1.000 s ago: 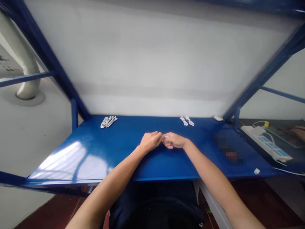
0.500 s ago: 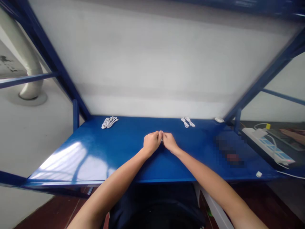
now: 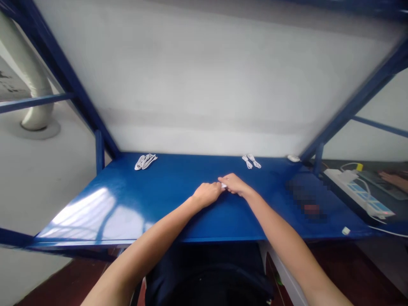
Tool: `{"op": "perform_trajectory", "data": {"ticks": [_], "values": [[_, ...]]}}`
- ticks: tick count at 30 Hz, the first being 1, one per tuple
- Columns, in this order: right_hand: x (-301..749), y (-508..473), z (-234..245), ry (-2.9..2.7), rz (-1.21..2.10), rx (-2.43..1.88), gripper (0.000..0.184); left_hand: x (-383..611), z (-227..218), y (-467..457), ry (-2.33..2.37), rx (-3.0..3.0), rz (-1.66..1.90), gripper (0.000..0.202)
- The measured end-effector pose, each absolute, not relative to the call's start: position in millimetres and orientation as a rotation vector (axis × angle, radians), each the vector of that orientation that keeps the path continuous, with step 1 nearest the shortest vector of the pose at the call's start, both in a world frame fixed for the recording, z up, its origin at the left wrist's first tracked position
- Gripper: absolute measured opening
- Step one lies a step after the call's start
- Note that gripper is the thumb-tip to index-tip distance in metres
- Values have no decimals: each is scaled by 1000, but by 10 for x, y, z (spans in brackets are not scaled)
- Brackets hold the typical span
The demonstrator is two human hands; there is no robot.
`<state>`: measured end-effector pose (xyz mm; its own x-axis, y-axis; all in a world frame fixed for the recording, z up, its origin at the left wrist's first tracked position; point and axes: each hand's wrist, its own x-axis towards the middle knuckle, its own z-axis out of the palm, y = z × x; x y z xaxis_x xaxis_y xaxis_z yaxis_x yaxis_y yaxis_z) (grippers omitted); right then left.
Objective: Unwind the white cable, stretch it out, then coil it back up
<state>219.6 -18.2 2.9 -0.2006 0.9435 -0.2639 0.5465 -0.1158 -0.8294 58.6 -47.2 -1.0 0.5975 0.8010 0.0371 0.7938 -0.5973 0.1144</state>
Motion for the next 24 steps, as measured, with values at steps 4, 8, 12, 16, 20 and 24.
{"op": "perform_trajectory", "data": {"ticks": [4, 8, 12, 16, 20, 24], "values": [[2164, -179, 59, -1897, 1010, -1429, 42, 482, 38, -433, 1281, 2651, 226, 41], [2141, -180, 40, -1984, 821, -1264, 45, 474, 32, -436, 1286, 2589, 286, 44], [2175, -161, 31, -2000, 816, -1313, 46, 520, 25, -461, 1334, 2558, 251, 48], [2542, -12, 205, -2046, 664, -1615, 48, 515, 30, -464, 1378, 2526, 239, 48], [3356, 198, 480, -1955, 129, -2219, 36, 467, 23, -428, 1415, 2505, 270, 48], [4102, 297, 587, -1721, 58, -2785, 39, 455, 25, -397, 1413, 2473, 279, 46]]}}
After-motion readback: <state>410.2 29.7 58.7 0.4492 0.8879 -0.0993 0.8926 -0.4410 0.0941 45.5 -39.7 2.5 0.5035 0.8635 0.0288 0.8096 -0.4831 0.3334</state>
